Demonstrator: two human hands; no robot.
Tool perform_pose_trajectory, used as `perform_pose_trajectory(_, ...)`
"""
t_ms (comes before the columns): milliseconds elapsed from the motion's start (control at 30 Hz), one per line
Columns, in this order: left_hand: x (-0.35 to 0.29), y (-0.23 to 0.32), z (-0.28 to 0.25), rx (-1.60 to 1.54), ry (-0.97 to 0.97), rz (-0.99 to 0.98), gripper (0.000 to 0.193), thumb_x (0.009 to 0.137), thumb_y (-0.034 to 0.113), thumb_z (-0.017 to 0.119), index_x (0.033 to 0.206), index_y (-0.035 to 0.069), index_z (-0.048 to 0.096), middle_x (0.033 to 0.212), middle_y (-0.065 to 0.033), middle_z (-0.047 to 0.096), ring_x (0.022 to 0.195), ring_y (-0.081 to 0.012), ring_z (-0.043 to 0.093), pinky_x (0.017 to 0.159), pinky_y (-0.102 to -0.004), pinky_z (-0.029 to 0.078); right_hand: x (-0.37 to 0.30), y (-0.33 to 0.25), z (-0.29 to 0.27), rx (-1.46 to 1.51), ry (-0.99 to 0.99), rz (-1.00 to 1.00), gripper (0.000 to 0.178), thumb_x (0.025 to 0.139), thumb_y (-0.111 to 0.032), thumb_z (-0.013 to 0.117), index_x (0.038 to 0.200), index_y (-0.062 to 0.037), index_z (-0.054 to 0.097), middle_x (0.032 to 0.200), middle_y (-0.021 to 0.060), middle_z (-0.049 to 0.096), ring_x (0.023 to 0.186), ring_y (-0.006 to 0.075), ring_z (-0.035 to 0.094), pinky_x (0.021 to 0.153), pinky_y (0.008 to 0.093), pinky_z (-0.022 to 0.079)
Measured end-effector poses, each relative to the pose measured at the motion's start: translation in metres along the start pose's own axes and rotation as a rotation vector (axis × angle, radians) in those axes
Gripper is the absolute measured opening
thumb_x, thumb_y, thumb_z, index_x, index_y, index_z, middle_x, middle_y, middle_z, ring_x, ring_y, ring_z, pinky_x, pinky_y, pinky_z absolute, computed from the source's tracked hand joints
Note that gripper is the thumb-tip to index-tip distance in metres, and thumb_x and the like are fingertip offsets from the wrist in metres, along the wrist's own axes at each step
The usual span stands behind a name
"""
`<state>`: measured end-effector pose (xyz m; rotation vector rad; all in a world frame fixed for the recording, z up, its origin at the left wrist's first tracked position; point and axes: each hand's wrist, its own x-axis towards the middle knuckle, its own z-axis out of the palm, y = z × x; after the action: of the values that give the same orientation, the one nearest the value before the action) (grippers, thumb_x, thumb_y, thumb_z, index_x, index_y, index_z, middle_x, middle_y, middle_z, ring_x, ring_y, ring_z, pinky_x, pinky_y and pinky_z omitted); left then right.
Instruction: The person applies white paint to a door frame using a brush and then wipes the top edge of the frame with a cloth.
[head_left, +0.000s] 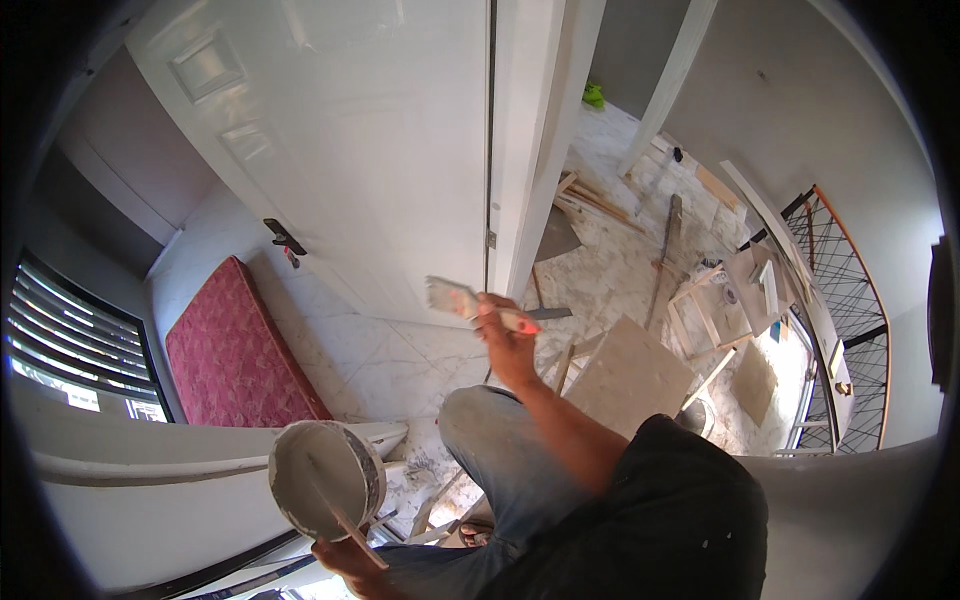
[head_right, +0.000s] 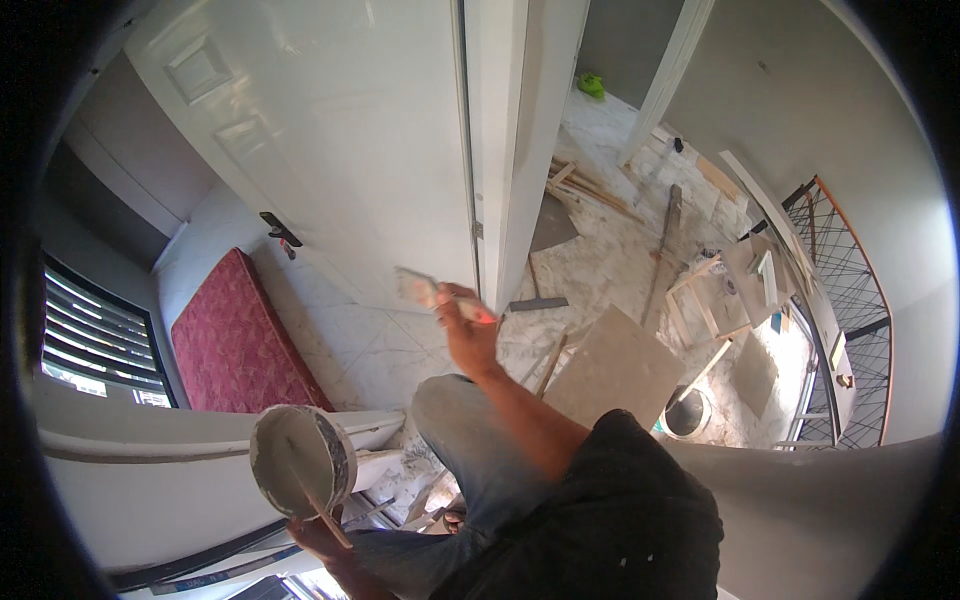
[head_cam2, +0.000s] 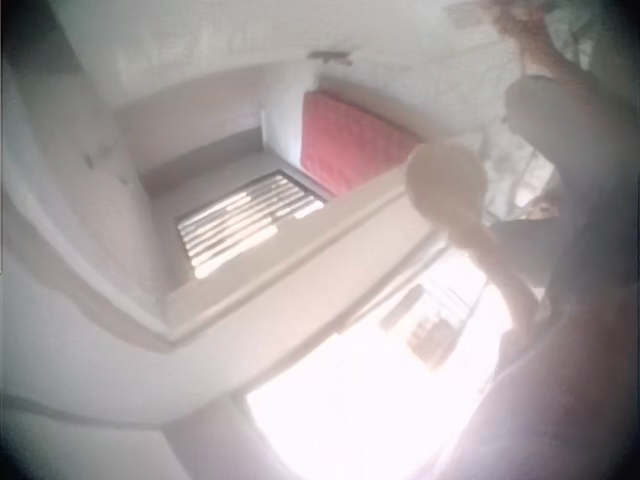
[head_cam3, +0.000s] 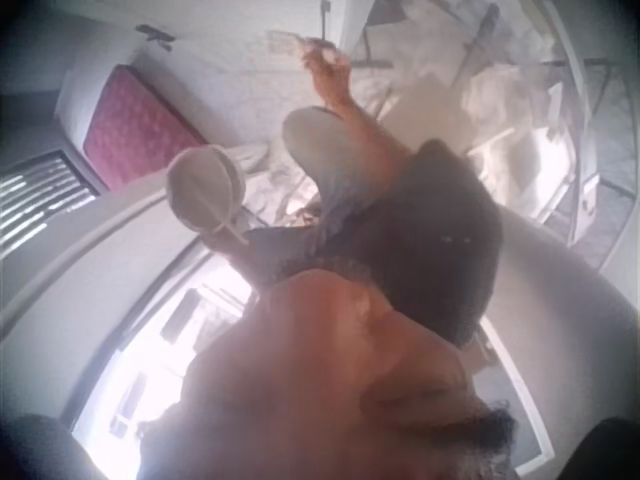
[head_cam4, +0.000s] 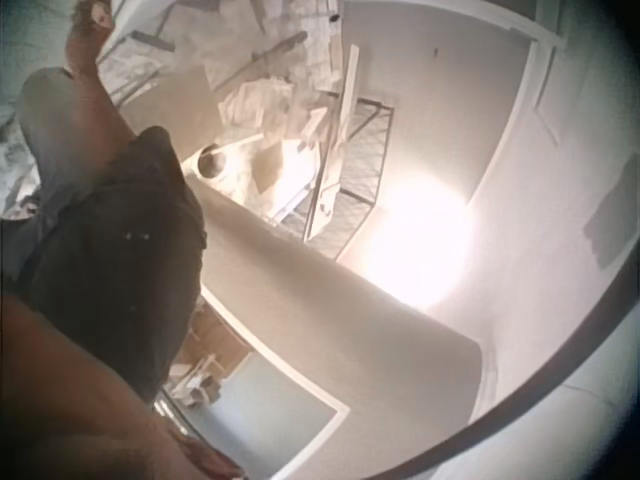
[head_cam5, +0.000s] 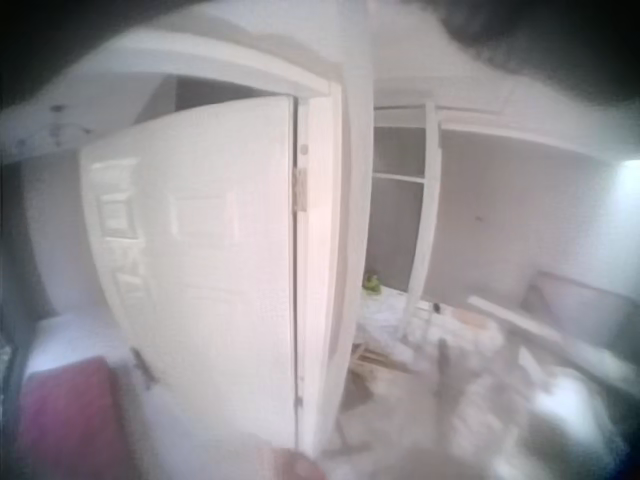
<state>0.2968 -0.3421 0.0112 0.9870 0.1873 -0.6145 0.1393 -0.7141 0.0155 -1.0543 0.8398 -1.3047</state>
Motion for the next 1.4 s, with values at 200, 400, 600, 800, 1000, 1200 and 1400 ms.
perform_pose_trajectory(200,0.02,-0.028,-0.013,0.061,-0.177,-0.048,0.059,0.088,0.043,0.055,0.136,0.009,0.049,0.136,-0.0115,0.054,0.124,-0.0299,0.053,0.094,-0.0539,0.049,0.017,-0.017,-0.055,-0.188,0.061,-0.067,0.028,0.097,-0.028,0.063,0.106,-0.0011,0.065,0.073,-0.0005,0.062,0.061,0.005,0.051,0.055,0.0206,0.041)
perform_pose_trajectory(400,0.035,-0.039,0.041,0.155,-0.036,-0.06,0.053,0.088,0.035,0.054,0.133,0.008,0.05,0.133,-0.0096,0.057,0.122,-0.0274,0.054,0.096,-0.0568,0.046,0.038,-0.043,-0.056,-0.141,0.112,-0.085,0.036,0.098,-0.038,0.06,0.108,-0.0041,0.064,0.07,0.001,0.063,0.059,0.0069,0.052,0.055,0.0225,0.039)
perform_pose_trajectory(600,0.017,-0.002,0.048,0.038,0.004,-0.019,0.056,0.085,0.035,0.054,0.133,0.005,0.05,0.131,-0.0114,0.058,0.119,-0.0284,0.058,0.098,-0.0533,0.047,0.053,-0.037,-0.024,-0.047,0.095,0.06,0.053,0.096,-0.053,0.054,0.116,-0.0043,0.06,0.074,0.0029,0.062,0.064,0.01,0.052,0.061,0.0237,0.039)
perform_pose_trajectory(800,-0.046,0.059,0.011,-0.005,0.111,0.225,0.057,0.086,0.036,0.051,0.129,0.0,0.053,0.122,-0.0135,0.064,0.11,-0.0308,0.063,0.096,-0.0495,0.05,0.031,-0.017,0.036,-0.03,-0.207,0.154,0.06,0.095,-0.055,0.055,0.116,0.0021,0.058,0.073,0.0035,0.061,0.064,0.0109,0.051,0.061,0.0243,0.038)
perform_pose_trajectory(1000,-0.142,0.068,-0.093,-0.214,0.369,0.432,0.064,0.088,0.043,0.047,0.134,-0.001,0.05,0.13,-0.0233,0.056,0.112,-0.0377,0.06,0.088,-0.0556,0.055,0.0,0.01,0.096,-0.051,-0.522,0.225,0.059,0.095,-0.052,0.057,0.116,0.0031,0.058,0.073,0.0023,0.06,0.063,0.0084,0.048,0.059,0.0222,0.035)
perform_pose_trajectory(1200,-0.216,0.034,-0.145,-0.292,0.796,0.576,0.06,0.085,0.038,0.048,0.114,-0.014,0.056,0.107,-0.0266,0.065,0.09,-0.0342,0.067,0.088,-0.0507,0.056,-0.058,0.022,0.155,-0.155,-0.791,0.267,0.057,0.095,-0.052,0.058,0.114,0.0018,0.06,0.071,-0.0004,0.054,0.062,0.0074,0.045,0.059,0.0224,0.034)
perform_pose_trajectory(1400,-0.257,-0.078,-0.247,-0.482,1.046,0.571,0.048,0.081,0.033,0.06,0.103,-0.008,0.049,0.094,-0.0242,0.059,0.086,-0.0365,0.066,0.086,-0.0518,0.057,-0.116,0.041,0.188,-0.223,-1.092,0.392,0.052,0.096,-0.05,0.057,0.116,-0.0022,0.061,0.071,-0.0016,0.054,0.063,0.0067,0.046,0.059,0.022,0.035)
